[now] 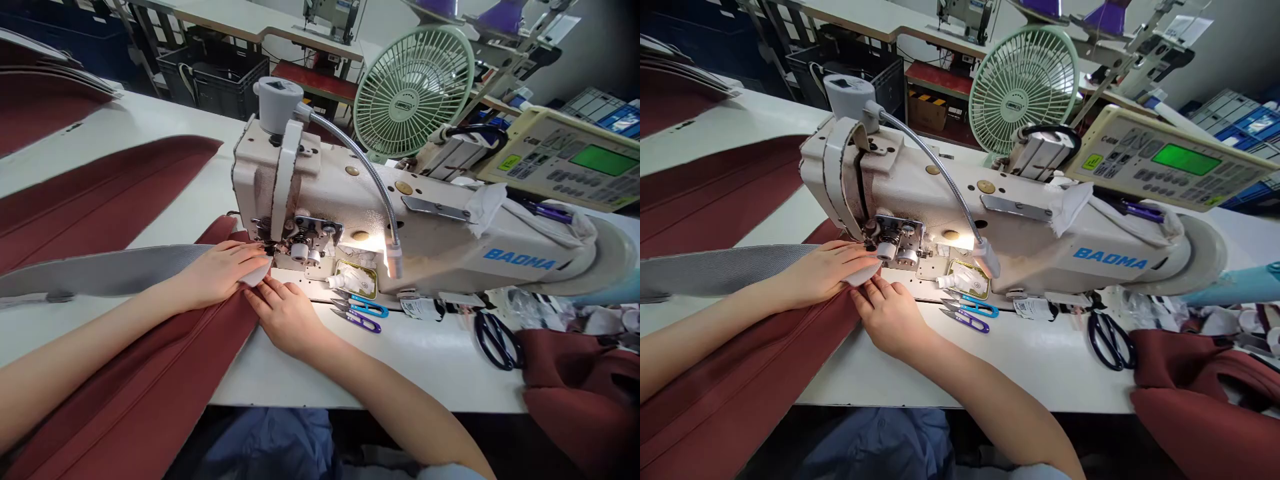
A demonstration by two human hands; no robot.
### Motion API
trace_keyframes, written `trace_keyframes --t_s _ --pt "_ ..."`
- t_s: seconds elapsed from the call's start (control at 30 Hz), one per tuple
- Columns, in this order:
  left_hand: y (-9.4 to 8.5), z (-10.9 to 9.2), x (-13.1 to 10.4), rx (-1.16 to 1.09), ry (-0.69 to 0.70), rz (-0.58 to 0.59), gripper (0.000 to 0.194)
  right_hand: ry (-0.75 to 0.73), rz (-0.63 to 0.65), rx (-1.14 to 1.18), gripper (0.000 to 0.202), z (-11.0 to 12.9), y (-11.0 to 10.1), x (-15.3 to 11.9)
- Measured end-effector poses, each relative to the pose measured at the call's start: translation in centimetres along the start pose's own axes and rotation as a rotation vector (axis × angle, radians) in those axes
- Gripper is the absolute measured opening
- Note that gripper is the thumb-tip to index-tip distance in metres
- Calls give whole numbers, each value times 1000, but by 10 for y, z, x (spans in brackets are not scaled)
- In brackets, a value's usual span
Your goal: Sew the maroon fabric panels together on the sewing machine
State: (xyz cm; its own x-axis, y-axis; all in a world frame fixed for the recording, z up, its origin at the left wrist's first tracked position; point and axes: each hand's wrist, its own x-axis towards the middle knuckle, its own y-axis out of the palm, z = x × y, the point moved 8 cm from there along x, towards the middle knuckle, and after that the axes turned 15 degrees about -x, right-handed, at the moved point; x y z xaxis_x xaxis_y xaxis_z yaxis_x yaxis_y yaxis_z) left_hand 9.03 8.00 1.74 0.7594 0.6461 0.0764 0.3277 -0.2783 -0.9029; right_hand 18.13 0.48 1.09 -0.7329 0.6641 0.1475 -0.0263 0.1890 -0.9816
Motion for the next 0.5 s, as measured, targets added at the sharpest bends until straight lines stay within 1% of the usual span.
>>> trace_keyframes --t_s 0.13,0.27,0.4,0.5 --pt "0 -1 2 6 6 -6 46 24 17 -2 46 -2 0 -2" --pt "-1 -3 -9 22 79 -16 53 -22 -27 -56 38 10 -5 -9" --pt "1 -4 -20 17 129 -5 42 -45 -24 -77 32 16 -10 -11" --pt "1 -7 -20 52 141 -21 37 -32 8 -105 30 14 -13 -7"
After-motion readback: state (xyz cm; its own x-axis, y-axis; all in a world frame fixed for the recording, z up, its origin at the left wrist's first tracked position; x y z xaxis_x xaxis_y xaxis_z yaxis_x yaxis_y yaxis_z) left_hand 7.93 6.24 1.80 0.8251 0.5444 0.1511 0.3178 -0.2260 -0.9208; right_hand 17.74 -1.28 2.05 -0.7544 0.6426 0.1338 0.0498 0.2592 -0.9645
